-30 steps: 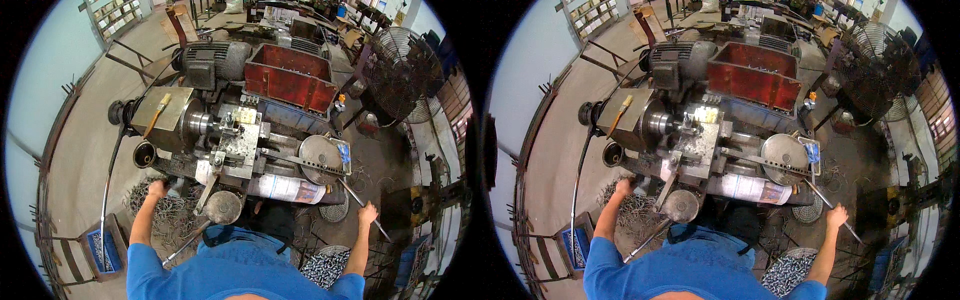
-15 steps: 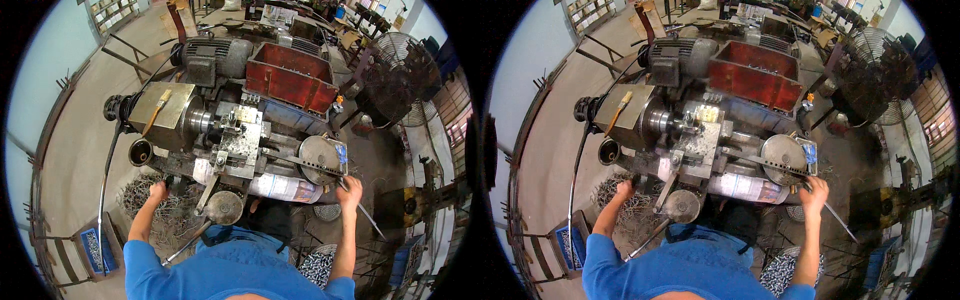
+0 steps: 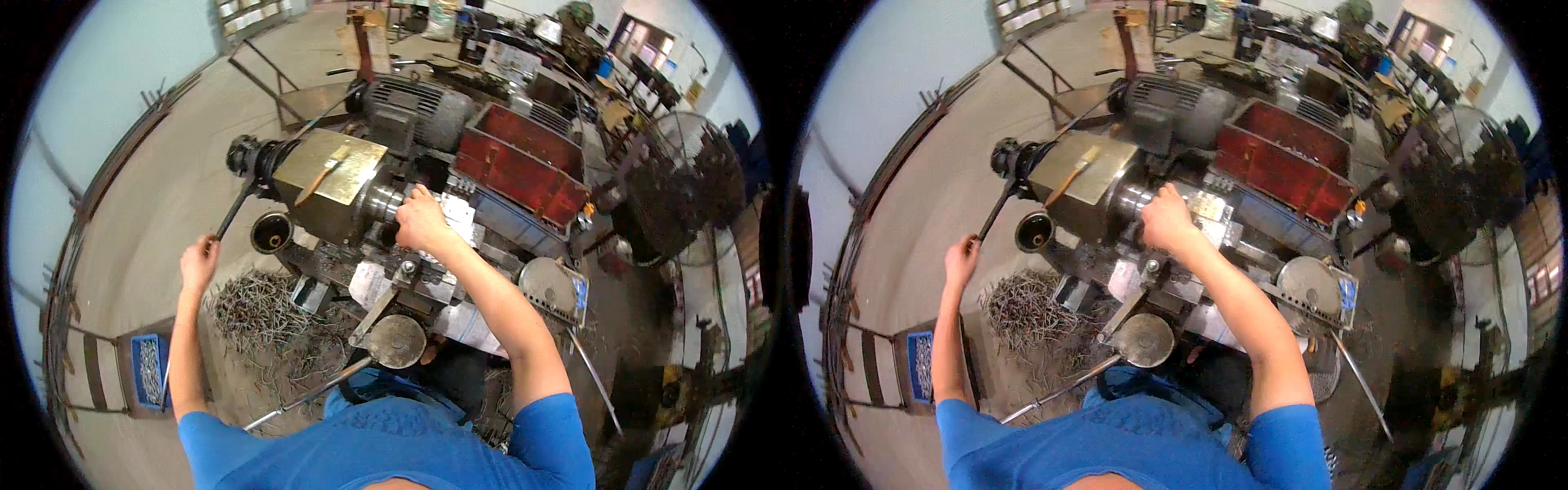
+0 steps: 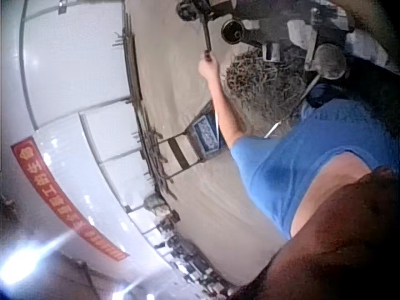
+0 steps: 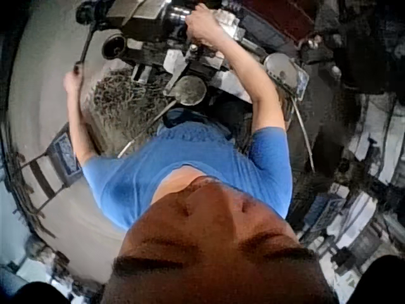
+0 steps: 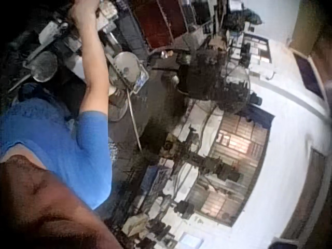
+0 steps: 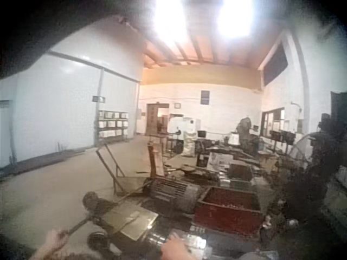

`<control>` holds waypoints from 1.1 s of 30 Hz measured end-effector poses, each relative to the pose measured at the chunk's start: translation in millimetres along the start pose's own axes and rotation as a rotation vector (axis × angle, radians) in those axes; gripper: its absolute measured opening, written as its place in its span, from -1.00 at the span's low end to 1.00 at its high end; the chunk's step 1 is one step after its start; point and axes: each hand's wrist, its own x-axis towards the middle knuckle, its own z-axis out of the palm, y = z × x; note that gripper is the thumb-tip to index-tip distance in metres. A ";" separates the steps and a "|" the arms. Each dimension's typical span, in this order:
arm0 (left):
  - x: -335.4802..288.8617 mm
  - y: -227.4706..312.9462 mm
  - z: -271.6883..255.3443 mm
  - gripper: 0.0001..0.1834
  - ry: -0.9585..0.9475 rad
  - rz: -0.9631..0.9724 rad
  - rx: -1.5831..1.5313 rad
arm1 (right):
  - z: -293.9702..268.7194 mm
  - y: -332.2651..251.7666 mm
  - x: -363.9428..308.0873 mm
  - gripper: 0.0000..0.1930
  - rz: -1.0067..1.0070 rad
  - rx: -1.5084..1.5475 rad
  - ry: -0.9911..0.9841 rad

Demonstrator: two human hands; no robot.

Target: The person operates a lathe by pulling levers to engage the spindle and then picking up metal components from a bin, holding them for a moment, and placing them into a collection area.

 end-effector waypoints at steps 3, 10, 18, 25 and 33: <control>-15.0 -35.2 -15.8 -0.63 0.027 -0.175 0.175 | 11.0 1.3 9.3 -0.80 0.000 0.004 -0.069; -80.4 49.5 22.9 -0.48 -0.104 -0.361 0.182 | 20.2 2.0 5.2 -0.77 0.040 0.067 0.040; -56.2 18.8 -0.8 -0.61 -0.382 -0.049 0.091 | -24.3 14.6 -20.3 -0.77 0.033 -0.007 0.291; -47.1 -6.5 38.4 -0.83 -0.464 -0.272 -0.649 | -66.5 158.0 -72.4 -0.57 0.388 -0.058 0.538; -52.7 -23.2 44.7 -0.72 -0.385 -0.251 -0.767 | -60.8 147.7 -208.3 -0.53 0.510 0.175 0.599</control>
